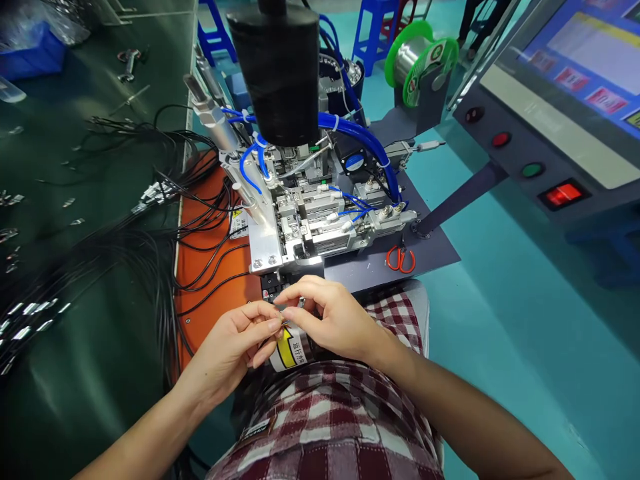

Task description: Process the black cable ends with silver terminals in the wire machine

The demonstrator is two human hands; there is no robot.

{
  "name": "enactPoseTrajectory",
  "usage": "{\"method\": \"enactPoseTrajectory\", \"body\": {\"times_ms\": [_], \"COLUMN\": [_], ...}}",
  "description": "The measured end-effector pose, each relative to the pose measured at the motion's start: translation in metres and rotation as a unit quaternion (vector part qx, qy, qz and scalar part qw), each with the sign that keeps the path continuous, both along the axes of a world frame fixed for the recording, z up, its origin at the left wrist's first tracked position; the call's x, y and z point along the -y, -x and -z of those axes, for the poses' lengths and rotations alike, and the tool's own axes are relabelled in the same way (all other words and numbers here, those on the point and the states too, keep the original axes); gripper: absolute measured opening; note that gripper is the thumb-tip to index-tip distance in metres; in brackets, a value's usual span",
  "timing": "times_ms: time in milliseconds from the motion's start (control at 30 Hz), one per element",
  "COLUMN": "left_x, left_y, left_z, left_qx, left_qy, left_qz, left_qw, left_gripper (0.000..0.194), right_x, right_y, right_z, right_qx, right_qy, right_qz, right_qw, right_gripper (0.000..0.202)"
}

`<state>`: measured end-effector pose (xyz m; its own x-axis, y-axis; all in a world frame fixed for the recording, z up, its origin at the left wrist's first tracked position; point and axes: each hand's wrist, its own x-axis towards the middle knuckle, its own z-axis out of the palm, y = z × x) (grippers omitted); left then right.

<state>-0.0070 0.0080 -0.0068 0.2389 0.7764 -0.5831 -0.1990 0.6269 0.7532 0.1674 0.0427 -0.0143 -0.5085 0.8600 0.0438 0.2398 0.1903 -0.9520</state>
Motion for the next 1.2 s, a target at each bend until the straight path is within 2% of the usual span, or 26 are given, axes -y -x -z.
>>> {"method": "enactPoseTrajectory", "body": {"times_ms": [67, 267, 500, 667, 933, 1000, 1067, 1200], "left_x": [0.0, 0.0, 0.002, 0.002, 0.002, 0.004, 0.007, 0.015], "left_y": [0.0, 0.0, 0.002, 0.001, 0.0, 0.001, 0.002, 0.002], "left_z": [-0.001, -0.005, -0.003, -0.001, -0.002, -0.005, -0.008, -0.007], "left_qx": [0.001, -0.004, -0.012, -0.014, -0.046, -0.105, -0.194, -0.323], "left_qy": [-0.001, 0.003, -0.006, -0.005, -0.016, -0.059, -0.145, -0.356], "left_qz": [0.003, -0.015, -0.021, -0.024, -0.037, -0.01, 0.018, 0.032], "left_qw": [1.0, 1.0, 1.0, 1.0, 0.998, 0.993, 0.97, 0.876], "left_gripper": [0.023, 0.021, 0.019, 0.019, 0.017, 0.015, 0.011, 0.008], "right_x": [-0.003, -0.002, 0.006, 0.009, 0.019, 0.019, 0.019, 0.018], "right_y": [0.001, 0.001, 0.001, 0.001, 0.007, 0.008, 0.008, 0.006], "right_z": [0.0, 0.0, 0.004, 0.012, 0.021, 0.019, 0.015, 0.008], "right_qx": [-0.003, 0.037, 0.082, 0.111, 0.129, 0.134, 0.144, 0.151], "right_qy": [-0.007, -0.035, -0.191, -0.27, -0.277, -0.279, -0.284, -0.286], "right_qz": [-0.019, -0.025, -0.004, 0.015, 0.05, 0.052, 0.047, 0.039], "right_qw": [1.0, 0.998, 0.978, 0.956, 0.951, 0.95, 0.947, 0.945], "right_gripper": [0.006, 0.012, 0.009, 0.011, 0.014, 0.014, 0.014, 0.015]}}
